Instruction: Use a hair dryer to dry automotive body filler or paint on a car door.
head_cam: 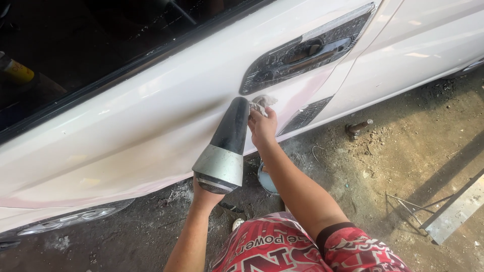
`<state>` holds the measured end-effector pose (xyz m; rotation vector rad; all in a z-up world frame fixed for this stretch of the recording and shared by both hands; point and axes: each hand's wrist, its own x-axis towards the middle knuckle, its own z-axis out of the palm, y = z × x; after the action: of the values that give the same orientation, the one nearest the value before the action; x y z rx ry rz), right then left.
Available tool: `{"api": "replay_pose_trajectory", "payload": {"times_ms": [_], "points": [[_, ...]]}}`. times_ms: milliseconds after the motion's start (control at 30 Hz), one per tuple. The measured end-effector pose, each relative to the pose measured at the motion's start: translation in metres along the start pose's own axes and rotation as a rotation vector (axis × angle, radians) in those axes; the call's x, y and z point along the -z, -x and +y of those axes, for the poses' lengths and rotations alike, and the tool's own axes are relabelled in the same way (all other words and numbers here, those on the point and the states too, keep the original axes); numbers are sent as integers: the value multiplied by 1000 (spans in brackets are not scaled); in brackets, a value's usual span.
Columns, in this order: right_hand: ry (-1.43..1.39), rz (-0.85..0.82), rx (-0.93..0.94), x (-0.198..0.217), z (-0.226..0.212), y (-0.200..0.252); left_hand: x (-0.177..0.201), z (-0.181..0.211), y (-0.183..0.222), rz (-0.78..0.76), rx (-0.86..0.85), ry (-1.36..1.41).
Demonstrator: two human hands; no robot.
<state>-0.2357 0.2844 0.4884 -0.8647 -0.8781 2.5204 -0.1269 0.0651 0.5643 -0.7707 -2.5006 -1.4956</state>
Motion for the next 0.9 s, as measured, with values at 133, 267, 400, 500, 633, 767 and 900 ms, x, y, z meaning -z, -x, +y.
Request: {"api": "replay_pose_trajectory", "payload": {"times_ms": [133, 267, 400, 500, 633, 767, 900], "points": [[-5, -3, 7, 1, 2, -3, -7, -13, 7, 7, 76, 171], [5, 12, 12, 3, 2, -2, -16, -31, 14, -7, 119, 129], [-29, -17, 35, 4, 1, -4, -18, -39, 15, -1, -6, -84], [-57, 0, 38, 3, -1, -8, -20, -42, 13, -6, -23, -88], [-98, 18, 40, 3, -7, -10, -24, -48, 12, -20, -8, -78], [-132, 18, 44, 4, -10, -14, -26, -47, 10, -19, 30, 66], [-183, 6, 64, 5, -19, -16, -30, -49, 7, 7, -137, -55]]}}
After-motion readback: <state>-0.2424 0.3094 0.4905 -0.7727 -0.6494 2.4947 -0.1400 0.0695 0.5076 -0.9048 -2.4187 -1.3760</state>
